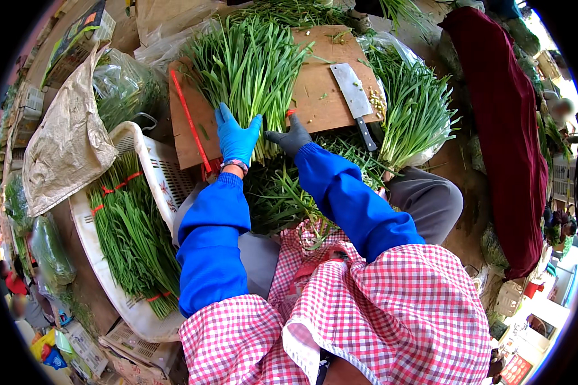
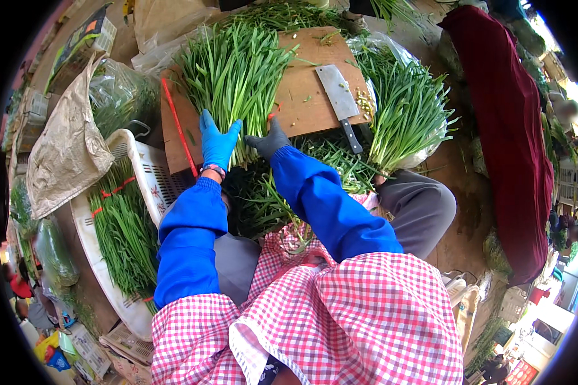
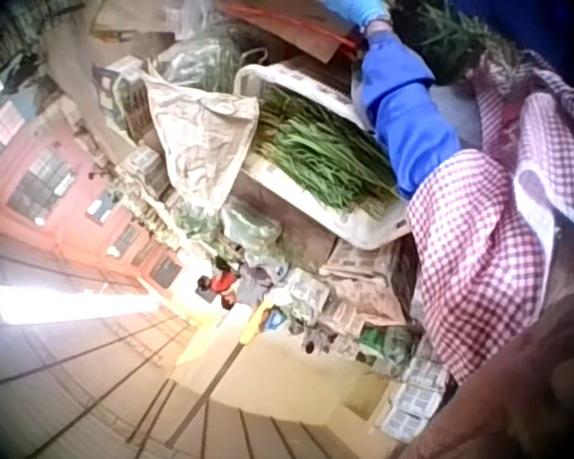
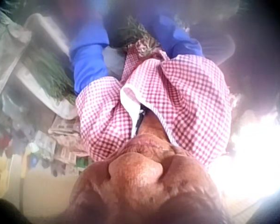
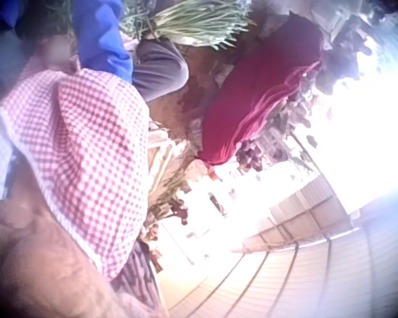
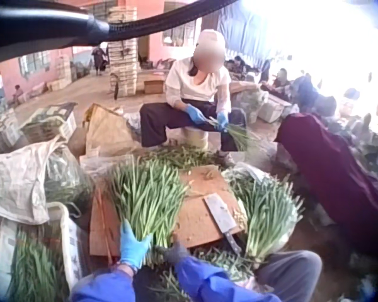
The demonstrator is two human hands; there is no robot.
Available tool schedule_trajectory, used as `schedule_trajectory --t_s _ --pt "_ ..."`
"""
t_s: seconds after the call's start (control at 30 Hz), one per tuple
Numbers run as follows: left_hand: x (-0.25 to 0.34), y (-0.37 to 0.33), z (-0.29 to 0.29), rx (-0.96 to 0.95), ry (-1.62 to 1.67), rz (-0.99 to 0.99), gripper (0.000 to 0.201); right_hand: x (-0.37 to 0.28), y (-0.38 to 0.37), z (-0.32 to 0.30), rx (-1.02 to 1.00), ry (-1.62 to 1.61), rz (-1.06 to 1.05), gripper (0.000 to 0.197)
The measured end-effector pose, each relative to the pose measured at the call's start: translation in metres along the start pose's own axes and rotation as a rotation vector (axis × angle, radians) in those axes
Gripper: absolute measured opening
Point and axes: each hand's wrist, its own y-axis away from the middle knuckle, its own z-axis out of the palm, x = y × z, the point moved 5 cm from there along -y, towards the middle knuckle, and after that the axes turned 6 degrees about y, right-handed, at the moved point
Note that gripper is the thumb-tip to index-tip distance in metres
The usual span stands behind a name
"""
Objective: The person sorts a bunch of green chives by hand, ties them with a red cord, trims the roots using a cleaver on a cardboard surface, and moves the finished bundle.
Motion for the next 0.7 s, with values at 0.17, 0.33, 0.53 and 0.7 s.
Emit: schedule_trajectory --t_s 0.17,0.33,0.53,0.7 --pt "-0.002 -0.001 0.0 0.006 0.013 -0.012 0.092 0.019 -0.019 -0.008 -0.116 -0.227 0.133 0.079" --pt "-0.005 -0.001 0.001 0.041 0.01 0.009 0.091 0.029 -0.021 -0.012 -0.037 -0.379 0.072 0.086" --pt "0.0 -0.001 0.004 0.016 -0.001 0.001 0.092 0.019 -0.015 0.003 0.054 -0.133 -0.093 0.095" --pt "-0.002 0.0 -0.001 0.007 0.0 -0.043 0.092 0.027 -0.02 -0.018 -0.099 -0.365 0.066 0.081"
